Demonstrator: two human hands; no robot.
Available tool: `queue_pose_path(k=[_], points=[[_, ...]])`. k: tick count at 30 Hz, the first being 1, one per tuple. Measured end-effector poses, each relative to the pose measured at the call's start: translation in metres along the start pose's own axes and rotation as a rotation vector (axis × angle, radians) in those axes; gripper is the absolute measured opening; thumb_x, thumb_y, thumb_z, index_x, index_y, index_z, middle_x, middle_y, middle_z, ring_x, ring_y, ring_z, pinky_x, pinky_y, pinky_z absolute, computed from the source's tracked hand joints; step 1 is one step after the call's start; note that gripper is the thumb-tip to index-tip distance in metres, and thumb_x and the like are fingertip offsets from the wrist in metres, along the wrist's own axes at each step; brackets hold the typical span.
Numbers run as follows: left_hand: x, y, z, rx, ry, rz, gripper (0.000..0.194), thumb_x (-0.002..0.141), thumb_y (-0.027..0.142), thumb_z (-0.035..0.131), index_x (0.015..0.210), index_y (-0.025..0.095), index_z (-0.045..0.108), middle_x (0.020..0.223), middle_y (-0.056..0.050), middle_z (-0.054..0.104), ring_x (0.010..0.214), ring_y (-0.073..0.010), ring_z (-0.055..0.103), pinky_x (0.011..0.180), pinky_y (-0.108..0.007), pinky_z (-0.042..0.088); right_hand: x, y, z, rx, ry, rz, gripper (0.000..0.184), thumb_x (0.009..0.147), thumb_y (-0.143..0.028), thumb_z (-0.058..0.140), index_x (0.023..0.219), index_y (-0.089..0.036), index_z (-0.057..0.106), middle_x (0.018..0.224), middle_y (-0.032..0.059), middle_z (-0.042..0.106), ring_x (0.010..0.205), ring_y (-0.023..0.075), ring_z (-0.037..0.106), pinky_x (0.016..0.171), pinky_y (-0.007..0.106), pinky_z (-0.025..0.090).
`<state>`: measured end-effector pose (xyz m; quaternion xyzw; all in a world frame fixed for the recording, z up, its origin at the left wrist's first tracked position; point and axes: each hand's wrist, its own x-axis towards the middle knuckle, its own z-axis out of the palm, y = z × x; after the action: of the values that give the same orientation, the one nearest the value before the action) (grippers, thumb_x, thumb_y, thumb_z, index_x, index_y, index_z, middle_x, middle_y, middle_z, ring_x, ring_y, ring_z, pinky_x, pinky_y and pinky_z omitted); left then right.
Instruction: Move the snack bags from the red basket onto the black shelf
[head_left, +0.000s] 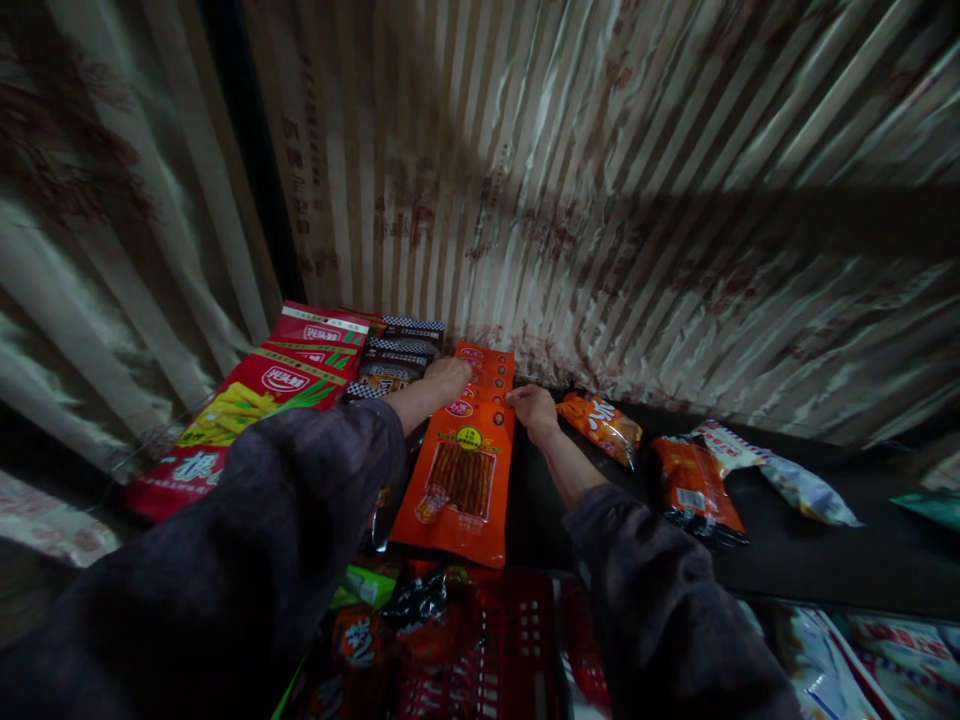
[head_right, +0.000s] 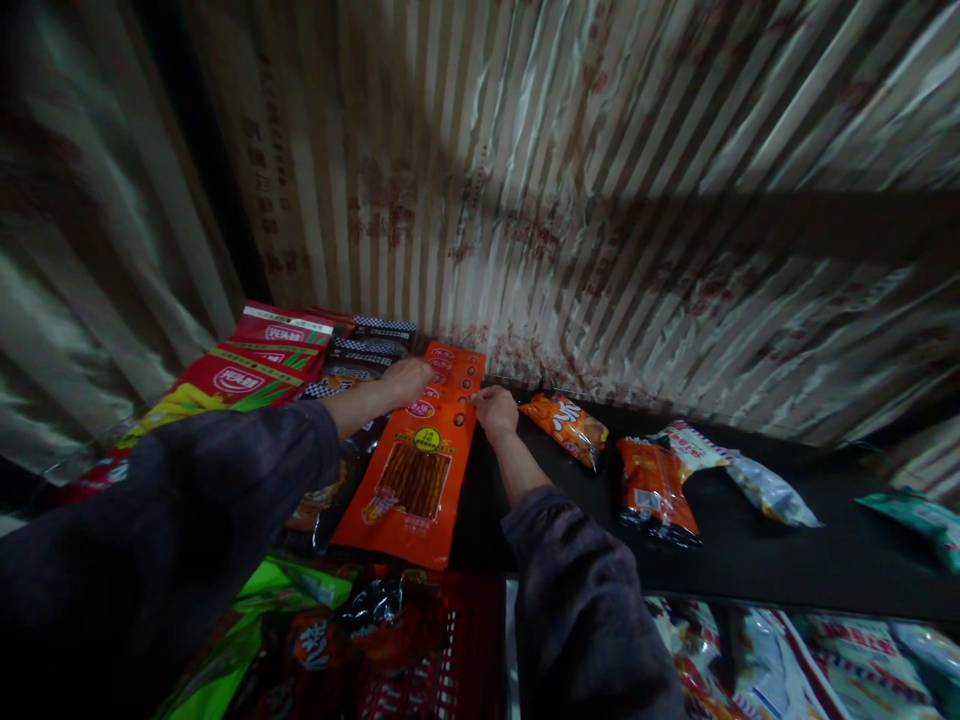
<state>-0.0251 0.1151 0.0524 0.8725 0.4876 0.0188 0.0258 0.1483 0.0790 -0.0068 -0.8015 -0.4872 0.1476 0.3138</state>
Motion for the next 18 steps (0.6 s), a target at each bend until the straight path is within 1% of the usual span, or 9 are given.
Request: queue_pose_path(k=[4,9,14,18], points=[[-0.001,0.0,-0.001,0.018,-0.006,-0.07,0.038,0.083,0.0,0.045,0.113,0.004,0.069,0.109,-0.022,0.071,0.108,-0.0257,0.067,0.088,-0.029,0.053,-0.002,-0.002,-0.002,0.005,0.007,-0.017,0.021,0.081,-0.032,0.06,0.089,-0.019,0.074,0.086,0.0054,0.076,0.082,0.0199,0.07,0.068,0.025,0.049],[-0.013,0.001,-0.006,0.018,0.029,-0.096,0.038,0.084,0.001,0.044,0.112,0.004,0.07,0.11,-0.021,0.071,0.107,-0.0242,0.067,0.086,-0.026,0.053,-0.022,-0.007,-0.012,-0.016,0.051,-0.04,0.029,0.088,-0.036,0.052,0.105,-0.02,0.069,0.103,0.0066,0.074,0.094,0.0201,0.069,0.077,0.026,0.048],[-0.035,0.0,-0.011,0.029,0.097,-0.063,0.036,0.085,0.004,0.044,0.11,0.007,0.071,0.115,-0.018,0.068,0.113,-0.0234,0.063,0.092,-0.027,0.051,-0.046,-0.009,-0.022,-0.052,0.034,-0.055,0.026,0.09,-0.038,0.052,0.103,-0.023,0.069,0.103,0.0058,0.074,0.097,0.0213,0.068,0.079,0.029,0.049],[-0.063,0.003,-0.003,0.018,0.096,0.015,0.033,0.085,0.007,0.048,0.108,0.006,0.071,0.112,-0.019,0.069,0.116,-0.0265,0.06,0.097,-0.032,0.049,-0.057,-0.004,-0.02,-0.032,-0.002,-0.06,0.028,0.088,-0.037,0.055,0.109,-0.023,0.067,0.098,0.0049,0.074,0.091,0.0198,0.069,0.078,0.029,0.05]])
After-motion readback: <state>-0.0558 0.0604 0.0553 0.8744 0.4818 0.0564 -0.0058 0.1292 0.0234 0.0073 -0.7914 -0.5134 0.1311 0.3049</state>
